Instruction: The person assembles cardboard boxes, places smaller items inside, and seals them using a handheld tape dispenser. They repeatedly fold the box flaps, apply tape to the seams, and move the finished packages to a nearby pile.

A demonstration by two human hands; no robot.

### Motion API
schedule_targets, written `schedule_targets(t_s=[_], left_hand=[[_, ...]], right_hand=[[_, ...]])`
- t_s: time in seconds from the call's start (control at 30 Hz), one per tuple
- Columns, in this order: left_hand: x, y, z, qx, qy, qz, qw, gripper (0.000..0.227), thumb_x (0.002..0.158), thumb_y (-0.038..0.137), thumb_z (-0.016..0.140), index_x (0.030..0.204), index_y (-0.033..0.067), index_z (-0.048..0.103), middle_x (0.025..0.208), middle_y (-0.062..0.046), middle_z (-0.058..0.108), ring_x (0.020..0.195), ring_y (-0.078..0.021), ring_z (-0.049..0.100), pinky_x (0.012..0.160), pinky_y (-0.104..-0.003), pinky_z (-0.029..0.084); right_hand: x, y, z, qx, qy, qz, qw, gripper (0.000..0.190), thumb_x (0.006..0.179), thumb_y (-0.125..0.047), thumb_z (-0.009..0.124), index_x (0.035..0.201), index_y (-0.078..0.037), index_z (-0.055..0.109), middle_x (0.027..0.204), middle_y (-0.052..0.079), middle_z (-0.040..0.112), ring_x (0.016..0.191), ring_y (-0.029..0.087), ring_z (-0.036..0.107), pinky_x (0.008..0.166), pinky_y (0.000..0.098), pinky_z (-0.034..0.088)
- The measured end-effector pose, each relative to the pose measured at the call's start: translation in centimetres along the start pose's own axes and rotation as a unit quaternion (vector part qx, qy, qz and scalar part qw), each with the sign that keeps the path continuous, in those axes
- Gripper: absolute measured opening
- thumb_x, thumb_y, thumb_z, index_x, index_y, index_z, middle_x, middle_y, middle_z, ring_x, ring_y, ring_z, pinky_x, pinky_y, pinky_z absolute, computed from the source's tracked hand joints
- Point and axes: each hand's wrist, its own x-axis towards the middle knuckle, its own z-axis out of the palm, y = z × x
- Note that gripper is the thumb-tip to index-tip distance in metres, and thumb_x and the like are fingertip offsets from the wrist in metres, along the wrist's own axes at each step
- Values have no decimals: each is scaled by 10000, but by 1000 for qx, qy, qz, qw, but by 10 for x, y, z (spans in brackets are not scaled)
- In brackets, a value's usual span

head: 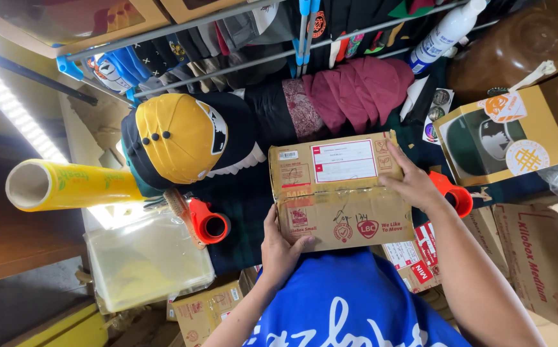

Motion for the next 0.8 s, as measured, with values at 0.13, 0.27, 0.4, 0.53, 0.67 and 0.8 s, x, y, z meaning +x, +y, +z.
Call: schedule_targets(t_s=[0.13,0.27,0.4,0.53,0.67,0.8], left_hand=[[-3,7,3,11,7,-14,1000,1094,789,413,874,1613,197,189,1559,-240,437,1375,-485,488,1080,-605,483],[10,-27,18,37,103,4,994,851,837,385,821,1552,214,393,1451,-154,594,1302,-414,580,1051,-548,511],[11,15,2,154,130,21,979,648,904,390,701,1504,289,478,1351,-101,685,1182,-380,673,998,-510,549],[57,31,11,286,78,58,953,646,891,427,643,1487,246,472,1367,-117,660,1136,-400,690,967,-517,555],[85,46,38,346,53,122,929,707,844,516,638,1484,248,505,1392,-48,640,1149,-354,692,948,-459,557],[108,75,57,368,36,242,897,690,893,549,635,1433,130,541,1371,-67,670,1159,-310,665,920,-528,467]], right_hand=[[7,12,4,-49,11,2,999,880,825,-387,752,1602,-400,339,1688,41,291,1492,321,331,1249,439,280],[-8,15,4,-71,29,-6,997,859,825,-403,743,1593,-391,358,1663,37,343,1462,325,384,1241,443,303],[-58,11,13,-18,81,60,995,791,876,-425,711,1600,-335,404,1640,38,394,1455,326,416,1200,477,355],[-113,-27,21,85,115,136,980,878,877,-327,720,1638,-286,284,1657,104,334,1480,357,368,1205,514,340],[-118,24,14,285,212,160,921,1191,798,1,819,1665,-155,17,1434,323,442,1257,450,534,964,574,525],[-139,-11,-3,325,215,268,881,1269,726,3,798,1634,-247,-53,1679,109,231,1446,286,408,1228,523,330]])
